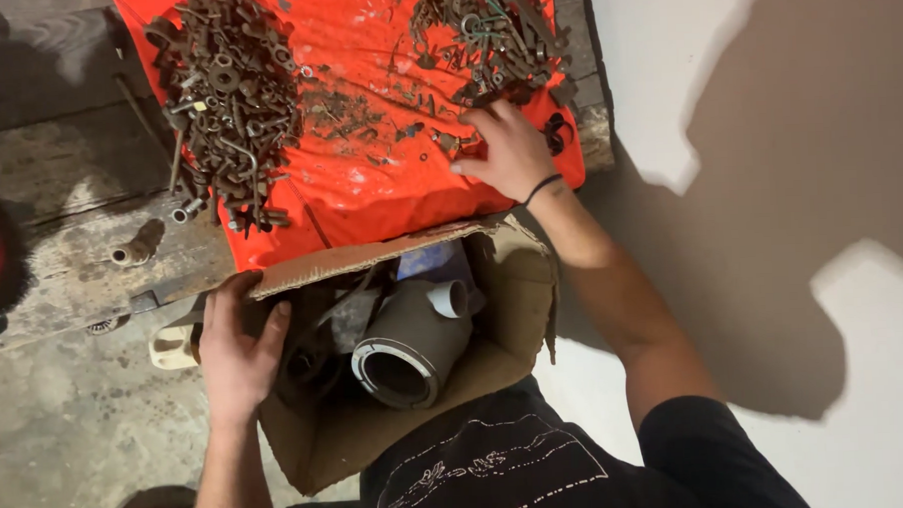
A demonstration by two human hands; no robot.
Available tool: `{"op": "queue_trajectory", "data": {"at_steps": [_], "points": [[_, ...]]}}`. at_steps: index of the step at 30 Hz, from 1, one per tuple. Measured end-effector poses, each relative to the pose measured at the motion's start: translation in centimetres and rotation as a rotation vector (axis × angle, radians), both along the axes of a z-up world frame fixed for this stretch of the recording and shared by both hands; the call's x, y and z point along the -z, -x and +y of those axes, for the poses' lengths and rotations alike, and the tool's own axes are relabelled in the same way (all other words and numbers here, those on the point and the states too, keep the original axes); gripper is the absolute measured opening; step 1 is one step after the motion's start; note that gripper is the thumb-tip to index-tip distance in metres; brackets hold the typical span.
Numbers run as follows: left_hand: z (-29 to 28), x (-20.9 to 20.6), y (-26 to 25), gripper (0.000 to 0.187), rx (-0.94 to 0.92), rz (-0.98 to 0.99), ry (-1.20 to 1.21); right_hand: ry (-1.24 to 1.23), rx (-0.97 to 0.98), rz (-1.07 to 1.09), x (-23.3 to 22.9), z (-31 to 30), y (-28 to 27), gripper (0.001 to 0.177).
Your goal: The person sorts a pile of rusty metal hardware, including bolts, nuts, and washers, on a red cloth. They pick up individual pieces and place them into a cardboard box containing larger metal parts. The person also moves a blue toolbox on the floor.
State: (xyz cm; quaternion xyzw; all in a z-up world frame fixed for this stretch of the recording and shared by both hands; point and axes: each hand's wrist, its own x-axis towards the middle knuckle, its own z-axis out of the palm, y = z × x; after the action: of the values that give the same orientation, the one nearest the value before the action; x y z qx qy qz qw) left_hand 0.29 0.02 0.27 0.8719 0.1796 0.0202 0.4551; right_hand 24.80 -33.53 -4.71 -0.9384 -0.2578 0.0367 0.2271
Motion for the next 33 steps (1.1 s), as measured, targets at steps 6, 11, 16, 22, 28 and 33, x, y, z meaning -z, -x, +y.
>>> {"op": "queue_trajectory", "data": {"at_steps": [6, 11, 16, 22, 28, 33], "points": [[0.2, 0.4, -0.1, 0.045, 0.021, -0.024, -0.002, -0.102, 0.029, 0.088, 1.9, 0.2, -0.8, 0.028], [0.3, 0.3, 0.0, 0.045, 0.031, -0.041, -0.022, -0.214, 0.04, 0.189, 3.7, -2.0, -2.5, 0.024], [0.2, 0.2, -0.1, 0.045, -0.01, 0.032, 0.014, -0.194, -0.019, 0.13, 2.6, -1.9, -2.0, 0.018], [0.4, 0.2, -0.1, 0.045, 0.017, -0.039, -0.005, -0.322, 0.066, 0.428, -4.2, -3.3, 2.2, 0.014], [0.3, -0.1, -0.5, 0.045, 0.005, 0.004, 0.023, -0.221, -0.515, 0.511, -10.4, -2.8, 5.8, 0.029], [0.7, 0.4, -0.5, 0.048, 0.093, -0.099, -0.154, -0.194, -0.145, 0.541, -6.3, -2.3, 2.3, 0.029]]}}
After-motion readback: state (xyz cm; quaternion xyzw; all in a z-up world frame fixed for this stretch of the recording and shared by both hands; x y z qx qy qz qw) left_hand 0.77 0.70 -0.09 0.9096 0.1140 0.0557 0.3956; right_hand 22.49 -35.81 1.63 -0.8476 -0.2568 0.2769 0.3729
